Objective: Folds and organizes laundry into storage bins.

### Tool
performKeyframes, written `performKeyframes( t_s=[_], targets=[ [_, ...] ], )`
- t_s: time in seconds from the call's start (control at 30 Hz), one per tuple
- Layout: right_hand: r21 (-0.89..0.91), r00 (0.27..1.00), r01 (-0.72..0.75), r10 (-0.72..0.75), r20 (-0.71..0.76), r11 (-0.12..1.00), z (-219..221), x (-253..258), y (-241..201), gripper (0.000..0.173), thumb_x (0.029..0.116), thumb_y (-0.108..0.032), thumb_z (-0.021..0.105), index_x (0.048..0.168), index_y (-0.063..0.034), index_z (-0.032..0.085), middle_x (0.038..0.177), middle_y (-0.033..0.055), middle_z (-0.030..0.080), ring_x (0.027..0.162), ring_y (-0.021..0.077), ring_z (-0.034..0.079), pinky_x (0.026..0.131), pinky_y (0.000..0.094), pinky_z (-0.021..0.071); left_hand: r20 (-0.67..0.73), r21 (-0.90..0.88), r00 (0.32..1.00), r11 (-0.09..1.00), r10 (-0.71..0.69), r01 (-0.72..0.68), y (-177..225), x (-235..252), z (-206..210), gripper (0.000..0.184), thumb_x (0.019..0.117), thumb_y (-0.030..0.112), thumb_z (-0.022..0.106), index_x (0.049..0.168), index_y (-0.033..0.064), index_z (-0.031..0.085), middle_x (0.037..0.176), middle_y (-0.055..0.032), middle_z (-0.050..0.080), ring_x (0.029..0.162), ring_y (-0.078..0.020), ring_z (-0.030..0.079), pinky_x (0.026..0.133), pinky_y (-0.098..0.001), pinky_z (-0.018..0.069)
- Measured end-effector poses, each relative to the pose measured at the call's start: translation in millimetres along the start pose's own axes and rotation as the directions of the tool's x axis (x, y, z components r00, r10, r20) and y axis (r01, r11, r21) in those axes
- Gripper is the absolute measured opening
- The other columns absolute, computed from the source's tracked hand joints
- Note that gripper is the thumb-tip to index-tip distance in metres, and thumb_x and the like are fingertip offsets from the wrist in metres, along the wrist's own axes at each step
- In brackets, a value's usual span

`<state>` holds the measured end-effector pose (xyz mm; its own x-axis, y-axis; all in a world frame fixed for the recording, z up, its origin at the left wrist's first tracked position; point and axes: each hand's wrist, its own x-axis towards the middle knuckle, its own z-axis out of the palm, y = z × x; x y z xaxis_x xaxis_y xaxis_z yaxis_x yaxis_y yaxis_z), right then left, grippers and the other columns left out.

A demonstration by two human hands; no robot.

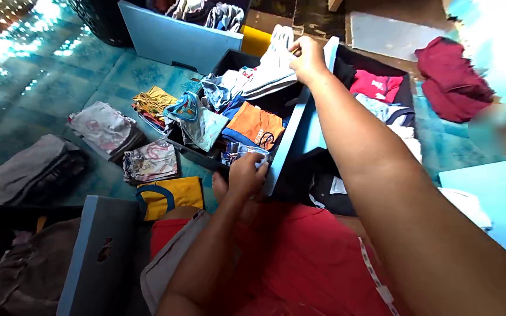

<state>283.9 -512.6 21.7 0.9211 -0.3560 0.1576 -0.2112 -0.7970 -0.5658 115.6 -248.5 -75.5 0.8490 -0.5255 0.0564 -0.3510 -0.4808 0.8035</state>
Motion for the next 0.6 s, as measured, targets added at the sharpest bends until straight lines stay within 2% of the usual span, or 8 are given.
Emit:
performKeyframes(
  t_s=[0.07,0.1,0.17,0.3,0.4,0.47,0.53,0.6],
  targets=[
    [-0.017,0.992,-0.103,0.104,0.073,0.995,-12.9,-17.8,-2.0,0.057,0.0903,0.001,0.066,0.145,0.0025,0.050,0.128,0.0300,0.062,0.122,0.0460,0.059,0.104,0.0632,0.0462,-0.035,-0.017,0.999,1.000,0.021,-0.021,-0.8,-3.6,2.6,0.024,0.1003,0.020,0.062,0.116,0.0047,0.072,0.108,-0.0111,0.073,0.095,-0.0245,0.070,0.088,-0.0470,0.0564],
    [-0.037,0.985,-0.136,0.139,0.098,0.990,-14.6,-29.5,1.6,0.051,0.0919,0.000,0.065,0.142,0.0031,0.054,0.130,0.0312,0.061,0.125,0.0476,0.057,0.105,0.0658,0.0439,-0.058,-0.016,0.997,0.999,0.049,-0.050,-1.9,-7.1,5.5,0.022,0.0996,0.019,0.063,0.114,0.0046,0.072,0.106,-0.0107,0.073,0.092,-0.0240,0.070,0.086,-0.0467,0.0568],
    [-0.102,0.988,-0.091,0.103,0.116,0.991,-11.1,-49.8,11.6,0.034,0.0943,-0.002,0.062,0.128,0.0026,0.065,0.127,0.0310,0.064,0.124,0.0486,0.058,0.104,0.0692,0.0425,-0.082,-0.054,0.993,0.994,0.086,-0.091,-4.4,-12.8,7.7,0.021,0.0990,0.017,0.064,0.112,0.0046,0.073,0.103,-0.0097,0.073,0.090,-0.0226,0.070,0.086,-0.0470,0.0558],
    [-0.232,0.992,0.010,0.019,0.121,0.973,7.9,-73.4,25.6,0.029,0.0961,0.000,0.059,0.124,0.0023,0.067,0.128,0.0356,0.060,0.122,0.0542,0.057,0.100,0.0729,0.0445,-0.033,-0.122,0.993,0.986,0.110,-0.114,-11.8,-23.7,3.8,0.021,0.0990,0.017,0.063,0.112,0.0043,0.073,0.101,-0.0092,0.073,0.097,-0.0227,0.068,0.095,-0.0481,0.0516],
    [-0.158,1.000,0.003,0.000,0.021,0.987,15.2,-75.2,26.7,0.029,0.0958,-0.001,0.059,0.123,0.0029,0.067,0.134,0.0342,0.054,0.126,0.0523,0.053,0.102,0.0688,0.0443,-0.032,-0.154,0.990,0.978,0.140,-0.143,-12.8,-24.8,0.9,0.020,0.0970,0.013,0.065,0.111,0.0013,0.074,0.103,-0.0121,0.073,0.100,-0.0246,0.068,0.098,-0.0472,0.0502],
    [0.020,0.998,0.058,-0.058,0.012,0.998,6.3,-73.2,13.9,0.028,0.1005,-0.005,0.056,0.126,0.0055,0.063,0.131,0.0307,0.059,0.125,0.0449,0.057,0.107,0.0609,0.0441,-0.091,-0.285,0.993,0.954,0.069,-0.093,-8.8,-25.0,-3.6,0.024,0.0988,0.011,0.062,0.117,-0.0029,0.069,0.111,-0.0166,0.070,0.104,-0.0244,0.067,0.097,-0.0431,0.0531],
    [0.163,0.983,0.162,-0.174,0.062,0.973,-12.4,-78.6,-8.4,0.027,0.1029,-0.007,0.051,0.125,0.0053,0.061,0.122,0.0255,0.065,0.116,0.0344,0.063,0.103,0.0515,0.0484,-0.228,-0.373,0.973,0.926,-0.026,-0.063,2.8,-22.2,-12.4,0.028,0.0996,0.012,0.060,0.122,-0.0038,0.065,0.116,-0.0199,0.067,0.107,-0.0271,0.065,0.096,-0.0444,0.0529],
    [0.202,0.939,0.303,-0.328,0.102,0.931,-32.8,-94.5,-37.7,0.023,0.1028,-0.008,0.052,0.119,0.0035,0.064,0.111,0.0199,0.068,0.103,0.0255,0.066,0.096,0.0452,0.0515,-0.388,-0.355,0.920,0.930,-0.053,-0.096,21.3,-17.4,-29.1,0.034,0.0978,0.015,0.063,0.126,-0.0046,0.062,0.121,-0.0231,0.065,0.114,-0.0311,0.063,0.099,-0.0467,0.0516]
  ],
)
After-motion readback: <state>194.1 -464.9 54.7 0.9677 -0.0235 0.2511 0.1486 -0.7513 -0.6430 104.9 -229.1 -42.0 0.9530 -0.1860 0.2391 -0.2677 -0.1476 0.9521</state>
